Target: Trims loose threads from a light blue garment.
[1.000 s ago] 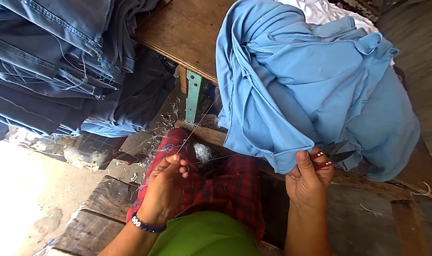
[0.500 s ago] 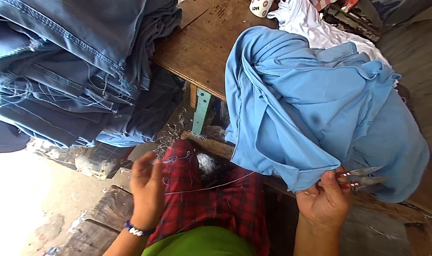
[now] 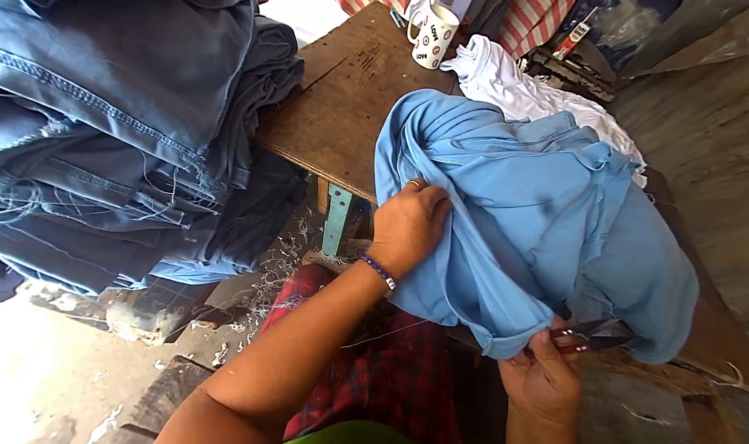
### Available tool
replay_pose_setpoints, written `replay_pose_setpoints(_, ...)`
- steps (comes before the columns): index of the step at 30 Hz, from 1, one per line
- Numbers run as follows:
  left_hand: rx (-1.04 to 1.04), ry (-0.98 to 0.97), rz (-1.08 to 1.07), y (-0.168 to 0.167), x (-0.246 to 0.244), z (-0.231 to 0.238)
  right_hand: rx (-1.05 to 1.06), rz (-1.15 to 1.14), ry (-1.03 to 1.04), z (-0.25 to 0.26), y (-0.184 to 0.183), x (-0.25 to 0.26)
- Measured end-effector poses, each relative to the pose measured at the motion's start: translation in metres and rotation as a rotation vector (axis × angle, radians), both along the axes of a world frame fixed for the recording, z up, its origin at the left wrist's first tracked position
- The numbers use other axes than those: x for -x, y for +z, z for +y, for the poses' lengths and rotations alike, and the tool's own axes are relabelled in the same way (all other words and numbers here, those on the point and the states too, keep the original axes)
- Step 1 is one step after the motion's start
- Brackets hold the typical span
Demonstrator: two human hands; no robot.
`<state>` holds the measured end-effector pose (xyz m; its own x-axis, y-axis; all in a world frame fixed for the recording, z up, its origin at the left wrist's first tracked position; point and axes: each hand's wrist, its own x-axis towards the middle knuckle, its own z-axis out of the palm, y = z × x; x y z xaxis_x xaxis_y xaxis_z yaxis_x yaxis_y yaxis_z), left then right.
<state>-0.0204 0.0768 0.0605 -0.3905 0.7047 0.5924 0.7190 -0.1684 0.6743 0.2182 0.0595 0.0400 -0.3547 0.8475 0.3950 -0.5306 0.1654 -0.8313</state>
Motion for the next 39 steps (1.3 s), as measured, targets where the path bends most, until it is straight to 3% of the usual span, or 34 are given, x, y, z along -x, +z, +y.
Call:
replay_pose_setpoints(3, -0.213, -0.05, -0.101, -0.013, 0.019, 0.0, -0.044, -0.051, 0.001, 0.001, -0.003, 0.0)
replay_pose_setpoints(11, -0.219, 0.007, -0.457, -0.026, 0.048, -0.069, -0.019, -0.08, -0.013, 0.0, -0.017, 0.003)
replay_pose_setpoints(14, -0.267, 0.012, -0.552, -0.031, 0.044, -0.079, -0.147, -0.163, -0.059, 0.004, -0.01, -0.005)
replay_pose_setpoints(16, -0.267, -0.004, -0.556, -0.04, 0.033, -0.083, -0.296, -0.272, -0.253, 0.015, 0.011, -0.013)
replay_pose_setpoints(19, -0.083, -0.072, -0.598, -0.06, -0.003, -0.094, -0.42, -0.402, -0.769, 0.055, 0.063, -0.02)
replay_pose_setpoints(22, 0.213, -0.14, -0.611, -0.069, -0.04, -0.104, -0.6, -0.912, -0.965, 0.119, 0.095, -0.036)
replay_pose_setpoints(24, 0.189, -0.113, -0.572, -0.079, -0.057, -0.107, -0.592, -1.241, -0.86, 0.149, 0.096, -0.032)
replay_pose_setpoints(26, -0.003, -0.079, -0.466, -0.081, -0.065, -0.111, -0.575, -1.293, -0.858, 0.162, 0.087, -0.024)
replay_pose_setpoints(29, -0.255, -0.096, -0.257, -0.066, -0.065, -0.117, -0.581, -0.905, -0.917, 0.134, 0.087, -0.027)
replay_pose_setpoints(31, -0.368, -0.167, -0.185, -0.049, -0.067, -0.118, -0.686, -0.645, -0.702, 0.09, 0.083, -0.029)
replay_pose_setpoints(34, -0.515, -0.328, -0.189, -0.023, -0.075, -0.111, -0.842, -0.691, -0.161, 0.027, 0.067, -0.021)
replay_pose_setpoints(36, -0.596, -0.421, -0.189, -0.011, -0.08, -0.106, -0.815, -0.661, -0.074, 0.008, 0.046, -0.005)
replay_pose_setpoints(39, -0.65, -0.458, -0.164, -0.006, -0.086, -0.102, -0.718, -0.519, -0.099, 0.008, 0.03, 0.005)
